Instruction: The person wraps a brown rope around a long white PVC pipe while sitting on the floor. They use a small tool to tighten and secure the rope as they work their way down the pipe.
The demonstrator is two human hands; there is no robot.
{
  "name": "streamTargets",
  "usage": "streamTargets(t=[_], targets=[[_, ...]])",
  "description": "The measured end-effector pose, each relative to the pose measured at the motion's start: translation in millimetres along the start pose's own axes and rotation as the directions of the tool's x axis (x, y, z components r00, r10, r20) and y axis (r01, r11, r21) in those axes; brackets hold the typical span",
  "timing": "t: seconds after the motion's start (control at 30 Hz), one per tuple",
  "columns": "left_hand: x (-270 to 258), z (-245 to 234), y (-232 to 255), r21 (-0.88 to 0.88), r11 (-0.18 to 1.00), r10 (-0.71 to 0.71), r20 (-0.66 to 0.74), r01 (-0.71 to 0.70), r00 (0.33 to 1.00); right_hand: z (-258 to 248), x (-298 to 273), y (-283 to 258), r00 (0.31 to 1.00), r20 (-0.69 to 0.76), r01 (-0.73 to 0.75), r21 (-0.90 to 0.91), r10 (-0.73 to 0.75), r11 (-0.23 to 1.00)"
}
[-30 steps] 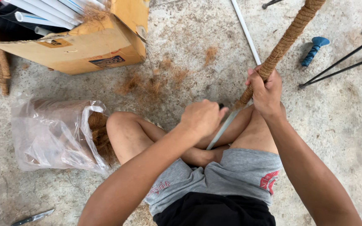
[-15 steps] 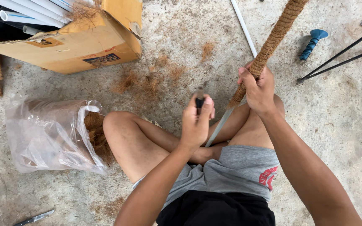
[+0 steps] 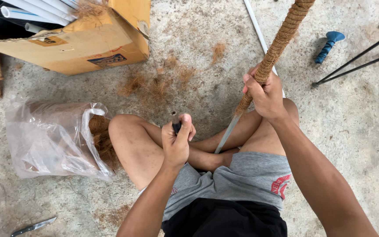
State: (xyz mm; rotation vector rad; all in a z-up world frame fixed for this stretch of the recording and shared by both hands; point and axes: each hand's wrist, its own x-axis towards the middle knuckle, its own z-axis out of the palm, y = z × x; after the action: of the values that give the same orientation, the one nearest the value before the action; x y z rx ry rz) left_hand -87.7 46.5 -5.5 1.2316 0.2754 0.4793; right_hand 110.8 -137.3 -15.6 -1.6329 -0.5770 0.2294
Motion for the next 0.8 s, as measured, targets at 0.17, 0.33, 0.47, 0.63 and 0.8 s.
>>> streamTargets(t=[0.17, 0.33, 0.47, 0.63, 0.8], targets=[[-5, -8, -5, 0.024, 1.000, 0.004, -0.064, -0.003, 0.998, 15, 12, -1, 0.999, 0.022, -0.044, 0.059, 0.043, 0.997], [18, -13, -1, 0.208, 0.977, 0.089, -0.162, -0.054, 0.983, 40, 40, 5, 0.993, -0.069, -0.109, -0.144, 0.099, 0.984], [39, -14, 10, 0.127, 0.975, 0.196, -0.125, -0.180, 0.973, 61, 59, 9, 0.999, -0.033, -0.040, -0.157, 0.035, 0.987], [52, -23, 16, 0.230, 0.973, 0.065, -0.250, -0.006, 0.966, 82, 72, 17, 0.998, -0.023, -0.064, -0.096, 0.062, 0.993], [61, -19, 24, 0.216, 0.976, 0.095, -0.247, -0.041, 0.964, 88, 91, 13, 0.997, -0.062, -0.049, -0.063, 0.045, 0.997]])
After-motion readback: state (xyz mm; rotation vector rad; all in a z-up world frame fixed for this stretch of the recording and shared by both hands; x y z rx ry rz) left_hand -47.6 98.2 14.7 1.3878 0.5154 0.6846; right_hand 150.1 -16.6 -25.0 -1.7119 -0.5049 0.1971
